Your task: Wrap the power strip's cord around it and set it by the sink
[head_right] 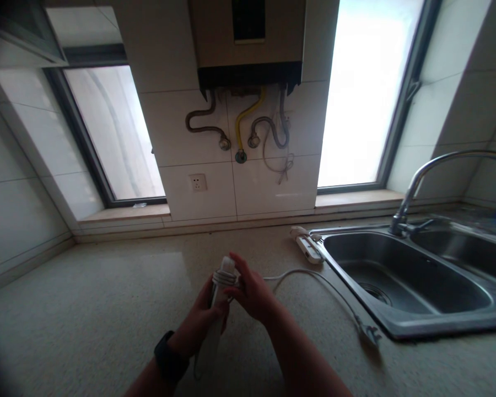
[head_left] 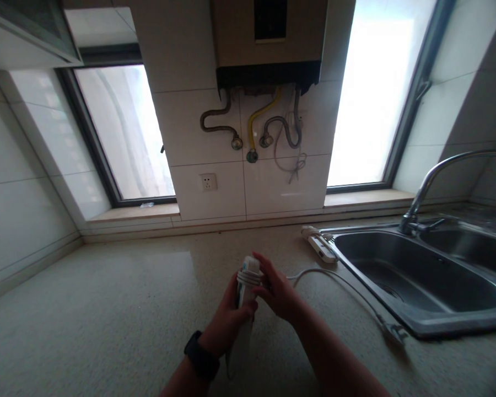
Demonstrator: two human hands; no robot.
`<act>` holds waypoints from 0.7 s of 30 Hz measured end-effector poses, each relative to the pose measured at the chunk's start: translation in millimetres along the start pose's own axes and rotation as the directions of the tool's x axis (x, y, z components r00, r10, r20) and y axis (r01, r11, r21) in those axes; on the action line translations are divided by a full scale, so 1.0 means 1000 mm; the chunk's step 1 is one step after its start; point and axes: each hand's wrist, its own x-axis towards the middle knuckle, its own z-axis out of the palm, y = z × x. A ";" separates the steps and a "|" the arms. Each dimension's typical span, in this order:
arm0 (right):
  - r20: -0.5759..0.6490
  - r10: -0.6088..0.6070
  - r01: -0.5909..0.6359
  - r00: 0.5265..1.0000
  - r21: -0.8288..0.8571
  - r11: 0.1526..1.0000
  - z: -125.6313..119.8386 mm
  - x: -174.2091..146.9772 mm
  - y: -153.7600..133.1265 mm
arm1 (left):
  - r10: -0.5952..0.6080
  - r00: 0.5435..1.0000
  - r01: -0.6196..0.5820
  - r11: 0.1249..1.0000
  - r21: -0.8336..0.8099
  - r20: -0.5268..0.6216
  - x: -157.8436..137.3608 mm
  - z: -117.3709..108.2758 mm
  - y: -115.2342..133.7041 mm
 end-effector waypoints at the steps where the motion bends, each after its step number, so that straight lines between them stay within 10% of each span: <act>1: -0.005 -0.012 0.012 1.000 -0.023 1.000 0.000 0.000 0.000 | -0.016 1.000 0.016 1.000 -0.001 0.010 0.000 -0.001 -0.001; 21: -0.056 0.011 -0.006 0.998 0.095 0.995 0.001 0.000 -0.004 | -0.027 0.997 0.031 0.998 -0.056 0.066 0.000 -0.005 -0.002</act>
